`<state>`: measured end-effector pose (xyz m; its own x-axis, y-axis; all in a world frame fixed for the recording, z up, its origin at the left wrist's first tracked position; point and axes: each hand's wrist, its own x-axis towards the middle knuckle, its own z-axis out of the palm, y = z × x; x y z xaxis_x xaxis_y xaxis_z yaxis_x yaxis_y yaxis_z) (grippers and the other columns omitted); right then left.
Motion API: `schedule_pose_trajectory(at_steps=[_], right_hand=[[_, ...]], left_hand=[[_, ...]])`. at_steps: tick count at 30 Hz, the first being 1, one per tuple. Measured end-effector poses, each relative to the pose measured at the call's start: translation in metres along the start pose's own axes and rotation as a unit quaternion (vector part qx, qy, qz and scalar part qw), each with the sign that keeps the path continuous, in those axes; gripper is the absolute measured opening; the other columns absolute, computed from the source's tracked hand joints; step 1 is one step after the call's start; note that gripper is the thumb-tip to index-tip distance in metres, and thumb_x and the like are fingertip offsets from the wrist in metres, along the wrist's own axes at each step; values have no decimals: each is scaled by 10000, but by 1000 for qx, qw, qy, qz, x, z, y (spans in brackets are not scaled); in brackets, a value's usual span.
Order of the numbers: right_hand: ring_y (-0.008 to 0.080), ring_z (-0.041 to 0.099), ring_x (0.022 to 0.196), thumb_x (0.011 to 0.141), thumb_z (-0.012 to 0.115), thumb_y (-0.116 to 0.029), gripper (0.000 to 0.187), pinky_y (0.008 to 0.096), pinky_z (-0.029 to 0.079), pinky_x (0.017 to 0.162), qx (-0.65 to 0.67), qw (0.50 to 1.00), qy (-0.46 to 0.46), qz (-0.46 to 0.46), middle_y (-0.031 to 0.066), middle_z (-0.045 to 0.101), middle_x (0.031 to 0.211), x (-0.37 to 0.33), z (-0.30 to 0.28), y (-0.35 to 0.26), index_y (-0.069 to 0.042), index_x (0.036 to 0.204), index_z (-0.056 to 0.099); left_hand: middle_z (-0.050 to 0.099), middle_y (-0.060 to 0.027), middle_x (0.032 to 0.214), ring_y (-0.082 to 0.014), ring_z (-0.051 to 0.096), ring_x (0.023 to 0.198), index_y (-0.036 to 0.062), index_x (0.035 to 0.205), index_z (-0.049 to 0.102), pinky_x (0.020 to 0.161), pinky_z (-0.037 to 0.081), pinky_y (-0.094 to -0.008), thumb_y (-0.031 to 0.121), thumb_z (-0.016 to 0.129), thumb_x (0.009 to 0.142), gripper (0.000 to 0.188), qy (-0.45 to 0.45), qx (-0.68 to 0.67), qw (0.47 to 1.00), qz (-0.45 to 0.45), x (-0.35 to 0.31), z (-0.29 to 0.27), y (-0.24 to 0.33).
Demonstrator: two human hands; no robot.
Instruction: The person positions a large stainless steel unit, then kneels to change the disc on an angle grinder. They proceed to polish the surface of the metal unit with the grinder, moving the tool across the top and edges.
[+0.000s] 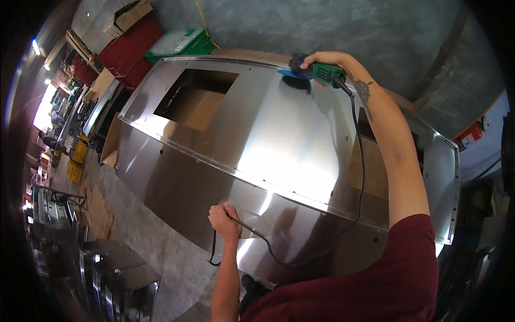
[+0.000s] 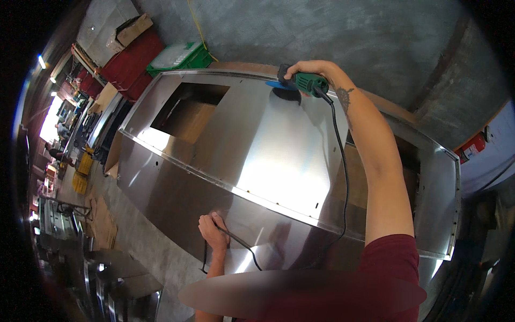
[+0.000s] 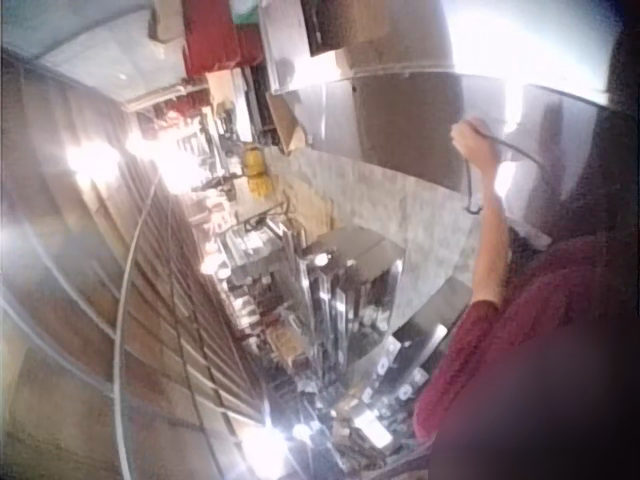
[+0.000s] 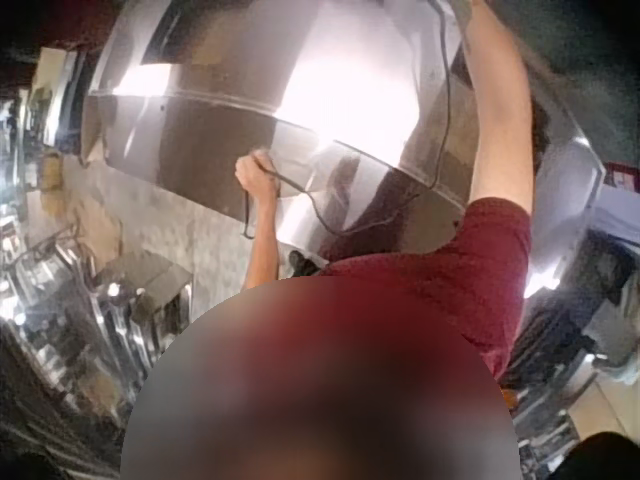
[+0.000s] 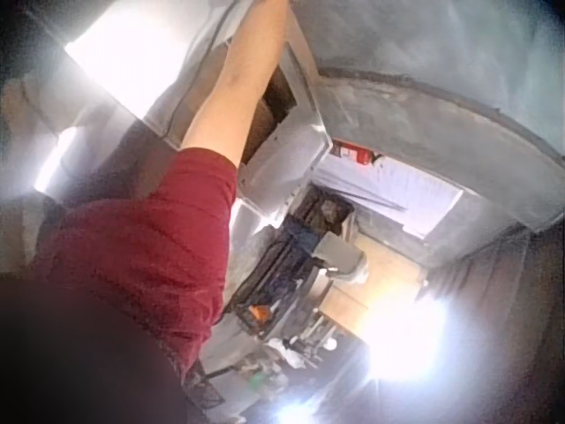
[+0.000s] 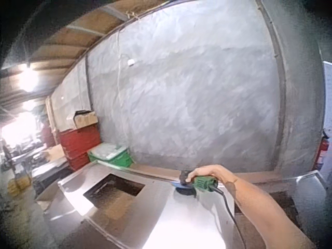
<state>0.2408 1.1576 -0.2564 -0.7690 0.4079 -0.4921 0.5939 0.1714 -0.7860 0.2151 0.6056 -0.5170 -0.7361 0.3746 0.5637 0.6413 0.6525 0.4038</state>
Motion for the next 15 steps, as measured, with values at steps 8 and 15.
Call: schedule_pose_trajectory(at_steps=[8,15], right_hand=[[260,684,520,910,740,-390,437,381,544,442,17,1000,11,23,193,667,685,-80,-33,49,37,950,656],[282,696,555,927,731,-372,425,403,558,489,32,994,81,65,222,677,693,-147,-60,96,46,896,661]], left_hand=[[543,-165,867,-370,554,844,30,881,577,761,421,-490,145,595,1036,194,-6,14,1000,-5,0,-1,0],[563,-184,912,-392,572,882,4,901,565,787,438,-497,222,534,1100,297,-27,9,1000,-11,1,-9,2]])
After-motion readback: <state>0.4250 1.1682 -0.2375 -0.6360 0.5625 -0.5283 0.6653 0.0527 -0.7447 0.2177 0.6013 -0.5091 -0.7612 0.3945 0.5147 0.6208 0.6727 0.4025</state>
